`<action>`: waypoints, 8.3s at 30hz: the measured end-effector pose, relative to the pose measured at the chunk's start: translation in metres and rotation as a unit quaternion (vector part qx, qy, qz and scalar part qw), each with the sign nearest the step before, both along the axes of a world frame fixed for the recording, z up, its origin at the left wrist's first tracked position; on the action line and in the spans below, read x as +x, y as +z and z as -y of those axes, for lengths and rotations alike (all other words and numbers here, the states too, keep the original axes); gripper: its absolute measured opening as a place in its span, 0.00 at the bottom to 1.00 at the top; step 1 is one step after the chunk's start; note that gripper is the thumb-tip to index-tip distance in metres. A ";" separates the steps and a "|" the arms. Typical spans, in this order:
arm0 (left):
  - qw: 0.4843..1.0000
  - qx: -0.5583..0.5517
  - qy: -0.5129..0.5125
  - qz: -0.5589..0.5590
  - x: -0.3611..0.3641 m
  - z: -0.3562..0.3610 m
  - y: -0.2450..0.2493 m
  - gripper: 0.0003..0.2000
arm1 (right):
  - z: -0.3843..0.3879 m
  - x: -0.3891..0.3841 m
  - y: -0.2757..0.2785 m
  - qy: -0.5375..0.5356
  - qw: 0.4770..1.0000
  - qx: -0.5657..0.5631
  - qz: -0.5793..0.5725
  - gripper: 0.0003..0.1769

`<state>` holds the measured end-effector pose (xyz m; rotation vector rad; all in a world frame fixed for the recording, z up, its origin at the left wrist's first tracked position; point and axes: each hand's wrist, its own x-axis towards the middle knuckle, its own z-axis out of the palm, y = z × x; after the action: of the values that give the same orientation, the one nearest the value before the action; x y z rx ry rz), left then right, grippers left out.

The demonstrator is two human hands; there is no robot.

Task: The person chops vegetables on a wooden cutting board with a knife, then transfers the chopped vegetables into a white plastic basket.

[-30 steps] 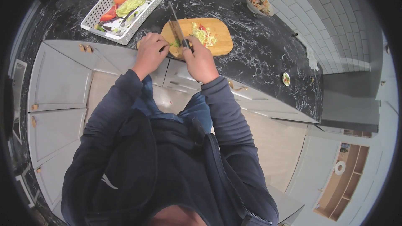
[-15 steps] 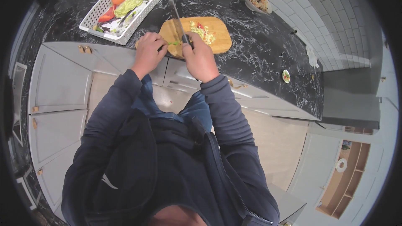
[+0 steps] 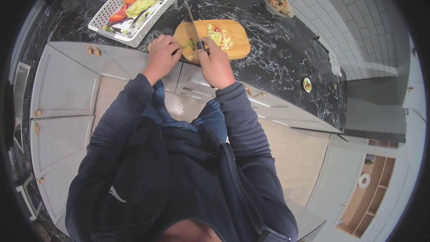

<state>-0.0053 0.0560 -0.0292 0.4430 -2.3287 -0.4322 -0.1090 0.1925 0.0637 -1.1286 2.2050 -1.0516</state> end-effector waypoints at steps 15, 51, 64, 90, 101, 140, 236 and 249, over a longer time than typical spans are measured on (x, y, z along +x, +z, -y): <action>1.000 -0.005 0.006 -0.008 -0.002 -0.002 -0.003 0.08 | -0.004 0.000 -0.007 0.012 1.000 -0.021 -0.017 0.21; 1.000 0.005 0.009 -0.012 0.001 -0.001 -0.004 0.08 | -0.004 -0.015 -0.003 -0.023 1.000 0.006 0.013 0.20; 1.000 -0.008 0.009 -0.018 -0.002 0.000 -0.004 0.06 | -0.005 -0.001 0.000 -0.007 1.000 -0.021 0.006 0.19; 0.998 0.051 -0.024 0.024 0.006 0.010 0.004 0.10 | -0.025 -0.026 0.008 -0.085 0.995 -0.038 0.041 0.20; 0.996 -0.016 -0.068 0.055 -0.006 0.016 0.016 0.11 | -0.036 -0.019 0.014 -0.106 0.984 -0.098 0.106 0.18; 0.988 -0.048 -0.031 0.140 -0.026 0.003 0.016 0.09 | -0.036 -0.011 0.010 0.004 0.996 0.043 0.080 0.20; 0.993 -0.092 -0.069 0.007 -0.022 -0.021 0.003 0.13 | -0.027 -0.014 0.007 -0.013 0.999 -0.011 0.032 0.23; 0.997 0.013 -0.056 0.046 -0.019 -0.021 0.014 0.10 | -0.027 -0.014 0.013 0.024 1.000 0.004 0.003 0.21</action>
<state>-0.0243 0.0768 -0.0156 0.3522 -2.4470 -0.5067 -0.1227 0.2199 0.0771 -1.1676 2.1647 -1.0247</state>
